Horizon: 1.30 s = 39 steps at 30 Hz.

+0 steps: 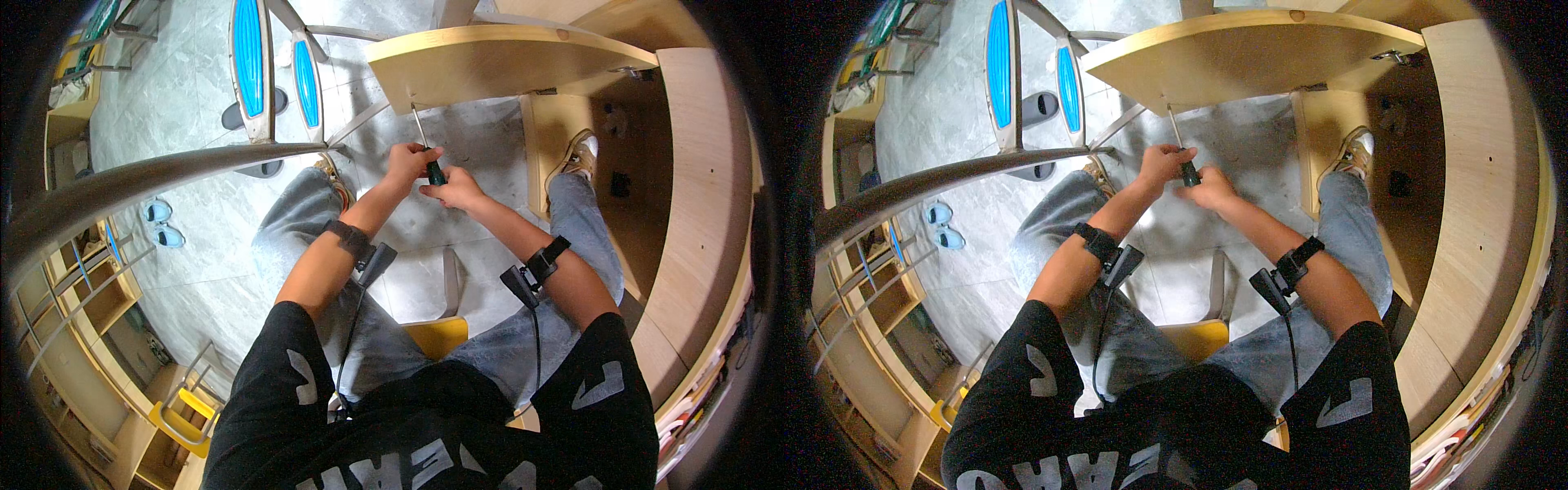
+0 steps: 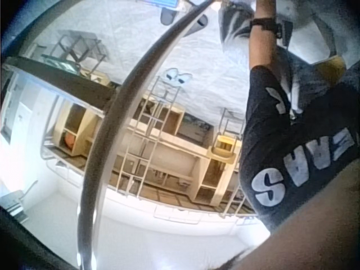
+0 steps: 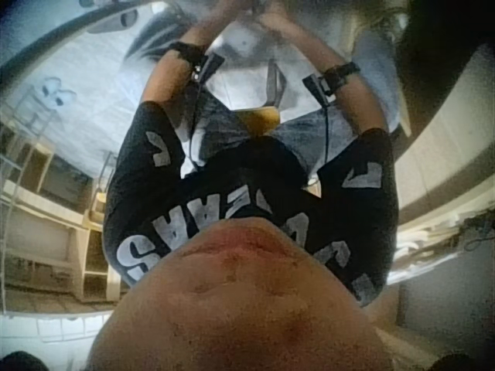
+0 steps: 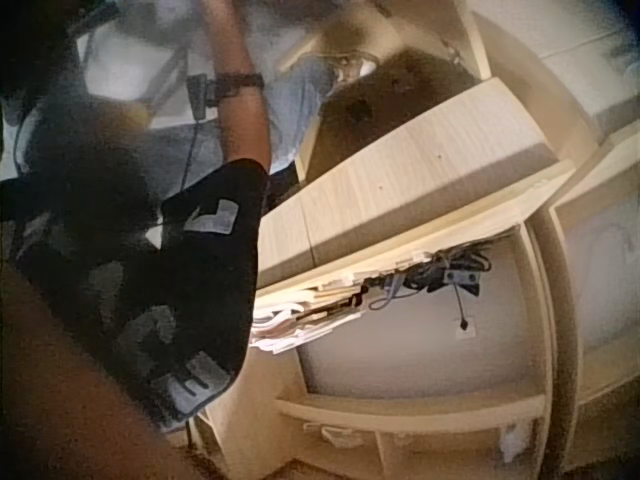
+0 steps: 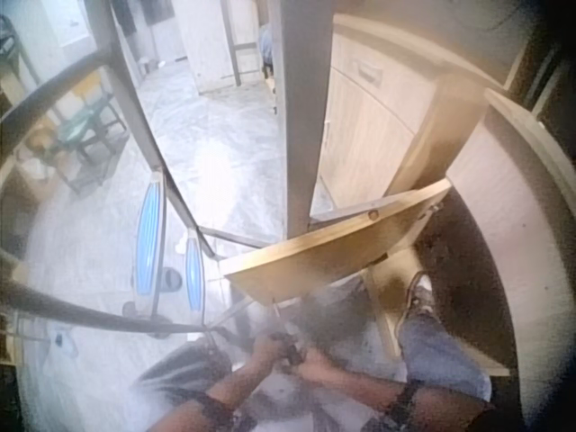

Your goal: The person uses a screwdriver to tighten screws on a wooden cabinet door. They then attach a metal handle to the door using an Allen key and tighten it with the screwdriver.

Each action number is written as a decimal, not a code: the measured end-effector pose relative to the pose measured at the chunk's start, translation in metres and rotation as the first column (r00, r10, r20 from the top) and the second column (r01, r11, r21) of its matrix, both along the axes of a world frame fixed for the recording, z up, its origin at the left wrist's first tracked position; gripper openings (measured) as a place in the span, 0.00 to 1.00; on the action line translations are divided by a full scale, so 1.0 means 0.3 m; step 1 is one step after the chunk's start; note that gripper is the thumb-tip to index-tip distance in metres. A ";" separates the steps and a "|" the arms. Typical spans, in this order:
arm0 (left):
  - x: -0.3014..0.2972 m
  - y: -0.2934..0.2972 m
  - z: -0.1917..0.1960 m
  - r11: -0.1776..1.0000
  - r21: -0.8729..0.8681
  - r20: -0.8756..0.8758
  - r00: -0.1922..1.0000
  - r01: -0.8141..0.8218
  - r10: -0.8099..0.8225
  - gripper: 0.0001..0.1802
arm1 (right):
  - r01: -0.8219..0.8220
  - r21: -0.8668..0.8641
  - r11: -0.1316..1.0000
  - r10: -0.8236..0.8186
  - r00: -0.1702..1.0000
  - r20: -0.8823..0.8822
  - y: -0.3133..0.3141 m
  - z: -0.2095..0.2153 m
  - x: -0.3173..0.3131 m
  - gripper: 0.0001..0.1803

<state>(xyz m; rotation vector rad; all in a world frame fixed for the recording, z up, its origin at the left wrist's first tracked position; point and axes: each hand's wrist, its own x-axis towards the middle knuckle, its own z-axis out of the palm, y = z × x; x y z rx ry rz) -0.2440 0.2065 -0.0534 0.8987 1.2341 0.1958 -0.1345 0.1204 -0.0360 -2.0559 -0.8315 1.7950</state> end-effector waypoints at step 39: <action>0.003 -0.021 -0.027 1.000 0.019 0.013 1.000 -0.006 0.006 0.16 | 0.153 0.086 0.984 -0.153 0.988 0.000 -0.005 -0.001 0.000 0.21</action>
